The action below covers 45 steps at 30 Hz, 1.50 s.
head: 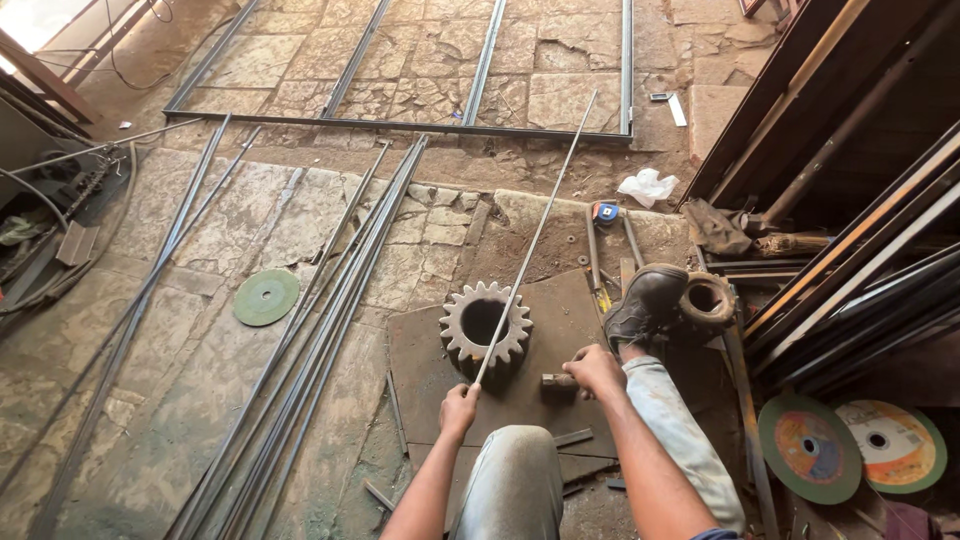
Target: The person straightens a long metal rod by hammering it against a large metal gear on a work surface, holding the rod in one hand and striking it with a hammer in the other.
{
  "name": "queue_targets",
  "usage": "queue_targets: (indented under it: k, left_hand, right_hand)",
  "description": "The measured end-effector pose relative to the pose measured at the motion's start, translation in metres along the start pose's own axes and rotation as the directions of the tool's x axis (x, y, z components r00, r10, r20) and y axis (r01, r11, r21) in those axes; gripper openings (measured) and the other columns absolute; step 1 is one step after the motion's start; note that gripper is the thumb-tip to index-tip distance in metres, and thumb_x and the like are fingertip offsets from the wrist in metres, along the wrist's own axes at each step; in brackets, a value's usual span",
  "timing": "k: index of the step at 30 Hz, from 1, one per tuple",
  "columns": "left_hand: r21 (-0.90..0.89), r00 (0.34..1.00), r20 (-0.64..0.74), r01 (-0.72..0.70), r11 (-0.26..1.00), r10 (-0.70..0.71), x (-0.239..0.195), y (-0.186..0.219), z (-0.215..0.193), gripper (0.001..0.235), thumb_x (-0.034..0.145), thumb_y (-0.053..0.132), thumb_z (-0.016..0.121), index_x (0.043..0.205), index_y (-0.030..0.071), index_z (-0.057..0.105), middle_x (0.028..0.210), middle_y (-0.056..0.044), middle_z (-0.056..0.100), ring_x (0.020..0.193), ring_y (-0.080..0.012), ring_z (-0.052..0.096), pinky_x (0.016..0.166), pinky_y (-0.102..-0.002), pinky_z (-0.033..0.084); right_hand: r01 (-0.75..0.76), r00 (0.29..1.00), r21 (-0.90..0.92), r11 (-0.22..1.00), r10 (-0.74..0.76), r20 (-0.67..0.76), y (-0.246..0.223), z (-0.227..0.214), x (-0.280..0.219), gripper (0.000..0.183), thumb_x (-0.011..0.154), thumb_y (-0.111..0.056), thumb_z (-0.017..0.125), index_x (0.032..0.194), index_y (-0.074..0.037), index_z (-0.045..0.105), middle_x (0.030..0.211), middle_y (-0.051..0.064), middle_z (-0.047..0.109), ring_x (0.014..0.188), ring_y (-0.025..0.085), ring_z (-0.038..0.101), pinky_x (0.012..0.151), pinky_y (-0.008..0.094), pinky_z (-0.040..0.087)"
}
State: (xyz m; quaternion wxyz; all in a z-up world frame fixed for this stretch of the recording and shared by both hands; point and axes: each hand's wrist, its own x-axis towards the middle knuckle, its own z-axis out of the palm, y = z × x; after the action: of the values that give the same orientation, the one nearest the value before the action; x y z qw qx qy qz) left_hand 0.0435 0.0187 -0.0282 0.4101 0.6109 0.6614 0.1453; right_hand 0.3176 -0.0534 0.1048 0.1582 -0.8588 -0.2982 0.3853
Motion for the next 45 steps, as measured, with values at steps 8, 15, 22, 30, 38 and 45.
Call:
queue_targets:
  k: [8,15,22,30,38,45]
  left_hand:
    - [-0.487,0.973,0.197,0.203,0.849,-0.119,-0.024,-0.033,-0.018,0.038,0.089,0.039,0.076,0.088,0.001,0.076,0.066,-0.001,0.063,0.053,-0.0097,0.053,0.048,-0.028,0.045]
    - [-0.593,0.948,0.245,0.313,0.742,-0.204,-0.037,-0.036,-0.02,0.043,0.09,0.039,0.078,0.078,-0.001,0.067,0.062,-0.001,0.054,0.046,-0.0097,0.044,0.044,-0.028,0.038]
    - [-0.667,0.943,0.233,0.333,0.666,-0.239,-0.041,-0.029,-0.02,0.031,0.088,0.028,0.08,0.079,0.0,0.069,0.065,-0.004,0.064,0.046,-0.0097,0.05,0.044,-0.027,0.039]
    - [-0.186,0.974,-0.212,0.045,0.982,-0.085,-0.037,-0.022,-0.02,0.038,0.072,0.031,0.084,0.097,0.006,0.071,0.087,-0.008,0.073,0.084,-0.0282,0.071,0.076,-0.042,0.054]
    - [-0.432,0.984,0.17,0.125,0.893,-0.056,-0.025,-0.016,-0.018,0.028,0.092,0.025,0.067,0.107,0.002,0.073,0.085,-0.01,0.078,0.069,-0.0163,0.07,0.061,-0.033,0.053]
    - [-0.486,0.982,0.179,0.134,0.863,-0.052,-0.022,-0.017,-0.01,0.025,0.094,0.024,0.066,0.107,0.003,0.073,0.071,-0.006,0.065,0.057,-0.014,0.057,0.051,-0.03,0.048]
  right_hand:
    - [-0.02,1.0,-0.044,0.999,0.02,-0.009,-0.007,-0.006,-0.007,0.03,0.088,-0.035,0.075,0.108,-0.014,0.079,0.082,0.008,0.08,0.052,0.018,0.072,0.051,0.033,0.055]
    - [0.002,0.999,-0.06,0.998,-0.004,-0.041,-0.001,0.007,-0.011,0.027,0.087,-0.035,0.075,0.104,-0.014,0.081,0.082,0.005,0.081,0.053,0.018,0.072,0.057,0.033,0.056]
    - [-0.014,0.996,-0.126,0.992,0.002,-0.091,0.003,0.021,-0.015,0.024,0.086,-0.039,0.077,0.102,-0.02,0.082,0.083,0.004,0.08,0.058,0.017,0.073,0.064,0.034,0.057]
    - [-0.01,0.993,-0.137,0.991,-0.007,-0.117,0.012,0.034,-0.016,0.027,0.084,-0.042,0.079,0.102,-0.022,0.081,0.084,0.004,0.081,0.066,0.018,0.077,0.07,0.036,0.058]
    - [0.001,0.985,-0.196,0.981,-0.035,-0.171,0.015,0.044,-0.014,0.031,0.083,-0.046,0.078,0.107,-0.026,0.081,0.11,0.009,0.078,0.107,0.029,0.073,0.09,0.044,0.057]
    - [-0.007,0.985,-0.187,0.982,-0.025,-0.172,0.012,0.042,-0.017,0.031,0.084,-0.045,0.077,0.107,-0.026,0.081,0.112,0.008,0.079,0.108,0.028,0.074,0.091,0.043,0.058]
